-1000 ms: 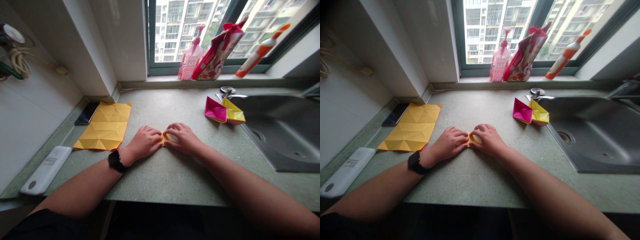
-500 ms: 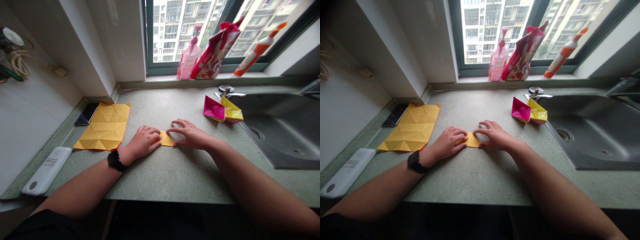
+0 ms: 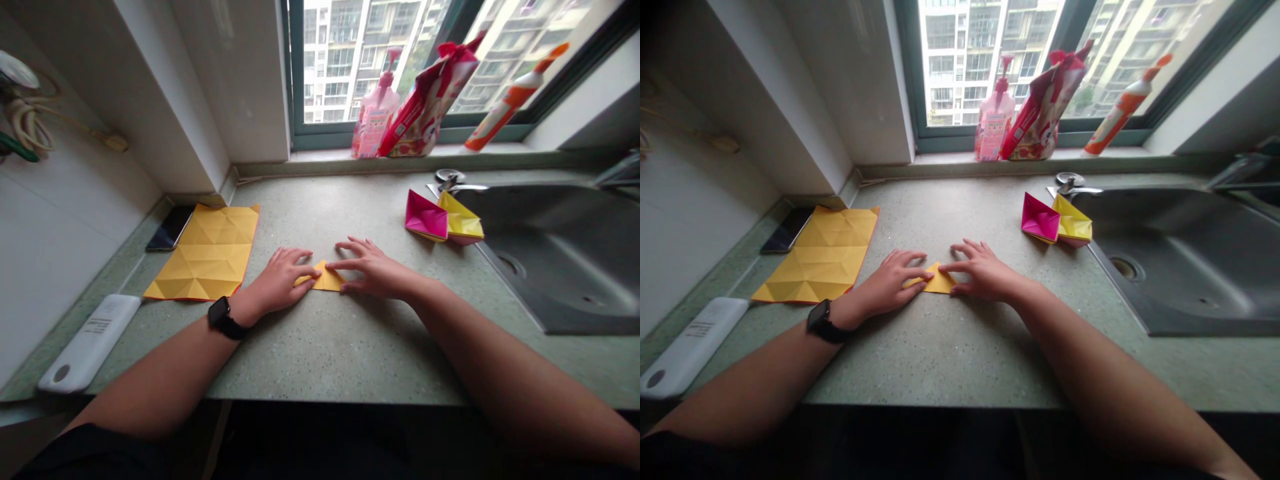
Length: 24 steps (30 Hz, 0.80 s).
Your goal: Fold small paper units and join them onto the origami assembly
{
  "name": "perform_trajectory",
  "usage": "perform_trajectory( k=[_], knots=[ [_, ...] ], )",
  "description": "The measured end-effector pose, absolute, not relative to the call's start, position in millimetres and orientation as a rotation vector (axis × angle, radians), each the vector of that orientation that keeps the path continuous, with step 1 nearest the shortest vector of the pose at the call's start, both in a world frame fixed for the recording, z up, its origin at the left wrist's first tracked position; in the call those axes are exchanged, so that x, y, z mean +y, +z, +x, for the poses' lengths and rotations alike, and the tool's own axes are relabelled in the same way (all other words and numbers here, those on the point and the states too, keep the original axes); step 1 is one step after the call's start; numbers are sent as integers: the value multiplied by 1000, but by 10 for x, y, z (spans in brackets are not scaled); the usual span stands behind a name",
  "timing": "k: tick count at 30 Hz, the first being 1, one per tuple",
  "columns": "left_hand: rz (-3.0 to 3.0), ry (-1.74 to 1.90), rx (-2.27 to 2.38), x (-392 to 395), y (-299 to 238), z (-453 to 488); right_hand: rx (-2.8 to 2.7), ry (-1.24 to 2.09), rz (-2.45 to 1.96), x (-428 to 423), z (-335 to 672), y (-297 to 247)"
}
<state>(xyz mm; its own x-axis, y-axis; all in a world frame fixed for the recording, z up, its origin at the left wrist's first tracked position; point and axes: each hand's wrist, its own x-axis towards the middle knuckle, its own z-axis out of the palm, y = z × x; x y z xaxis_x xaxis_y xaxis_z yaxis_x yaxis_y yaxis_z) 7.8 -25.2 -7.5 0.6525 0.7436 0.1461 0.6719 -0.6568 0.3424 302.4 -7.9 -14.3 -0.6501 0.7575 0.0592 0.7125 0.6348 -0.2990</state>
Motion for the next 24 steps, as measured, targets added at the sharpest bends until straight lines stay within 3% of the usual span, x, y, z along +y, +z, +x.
perform_trajectory(
  k=[5,15,18,22,24],
  knots=[
    [2588,163,1104,-170,-50,-114,-2714,436,-1257,-73,3073,-96],
    [2618,90,1016,-21,-41,-359,-2719,460,-1189,-45,3129,-103],
    [2622,222,1019,-38,39,-308,-2723,446,-1199,-31,3124,-123],
    [2580,661,927,-184,117,-27,-2721,414,-1192,-21,3120,-131],
    [2637,619,837,-262,108,118,-2728,405,-1191,-20,3123,-125]
  ],
)
